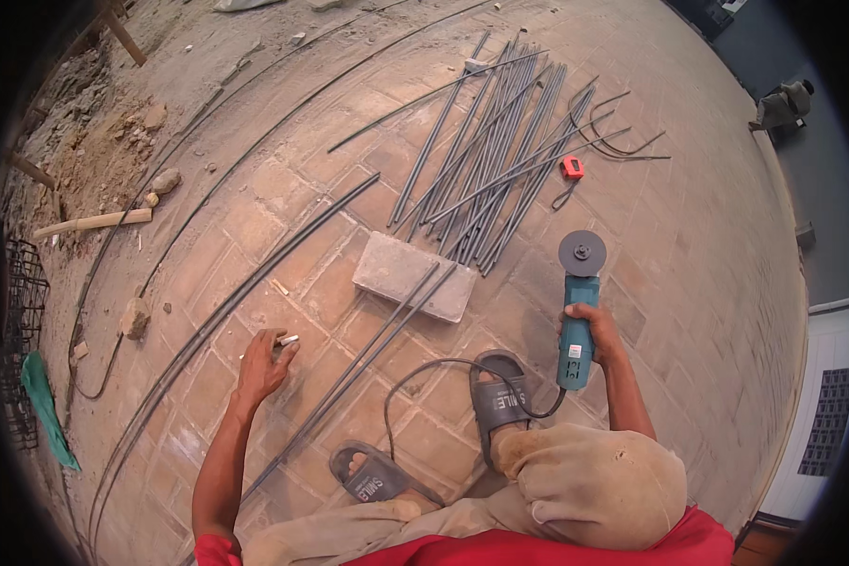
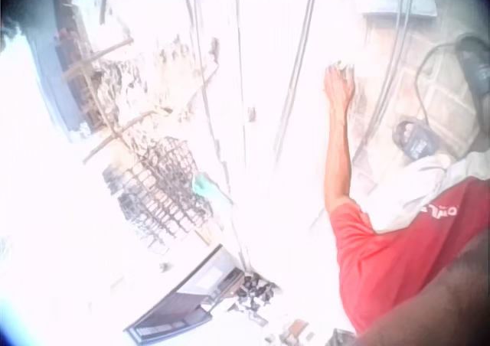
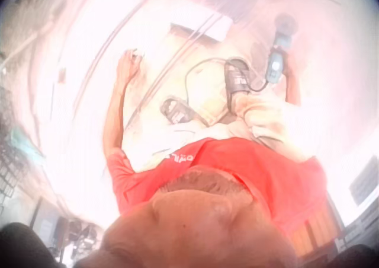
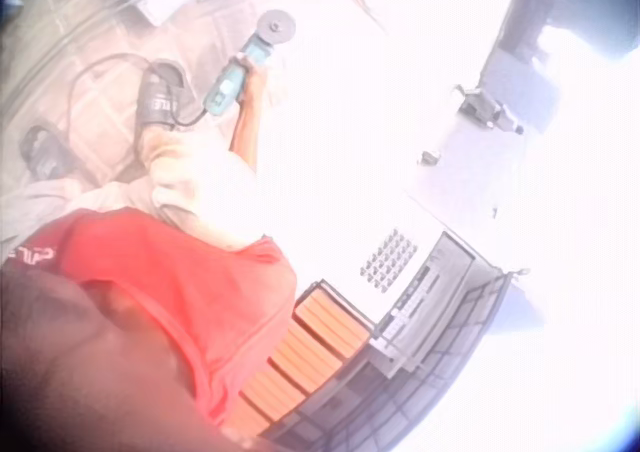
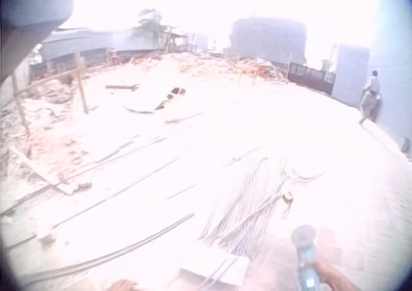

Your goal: The person uses an angle grinder to cut through several thin metal rods placed on a brick on a paved patio.

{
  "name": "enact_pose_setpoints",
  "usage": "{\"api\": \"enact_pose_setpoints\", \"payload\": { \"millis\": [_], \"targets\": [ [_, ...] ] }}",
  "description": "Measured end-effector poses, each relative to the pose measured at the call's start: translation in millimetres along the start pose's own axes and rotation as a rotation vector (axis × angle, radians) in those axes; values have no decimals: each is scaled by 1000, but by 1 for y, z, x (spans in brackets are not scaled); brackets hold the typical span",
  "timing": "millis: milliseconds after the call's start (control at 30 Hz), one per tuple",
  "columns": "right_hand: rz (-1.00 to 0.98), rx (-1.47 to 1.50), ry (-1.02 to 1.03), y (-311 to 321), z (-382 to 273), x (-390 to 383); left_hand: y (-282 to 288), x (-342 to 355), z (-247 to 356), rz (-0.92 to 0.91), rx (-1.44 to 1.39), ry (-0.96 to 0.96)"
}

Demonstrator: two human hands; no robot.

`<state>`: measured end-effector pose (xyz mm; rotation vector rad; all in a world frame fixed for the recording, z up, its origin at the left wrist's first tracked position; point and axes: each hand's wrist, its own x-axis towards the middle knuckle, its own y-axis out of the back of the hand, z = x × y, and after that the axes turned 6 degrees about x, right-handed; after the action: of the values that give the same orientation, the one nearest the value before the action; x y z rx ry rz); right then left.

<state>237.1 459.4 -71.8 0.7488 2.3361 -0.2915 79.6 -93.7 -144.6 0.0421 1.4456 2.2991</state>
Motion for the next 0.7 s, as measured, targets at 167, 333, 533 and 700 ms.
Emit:
{"api": "enact_pose_setpoints", "payload": {
  "millis": [167, 333, 533, 700],
  "targets": [
    [0, -14, -57, 4, -1, 9, -33, -96, 39, -193, -111, 15],
    [-12, -29, -43, -6, -2, 22, -37, -144, 19, -362, -37, 254],
    [-51, 1, -21, -2, 0, 28, -53, -147, 1, -258, -139, 187],
    [-73, 1, -15, 1, 1, 24, -53, -142, 0, -202, -272, 198]
  ]
}}
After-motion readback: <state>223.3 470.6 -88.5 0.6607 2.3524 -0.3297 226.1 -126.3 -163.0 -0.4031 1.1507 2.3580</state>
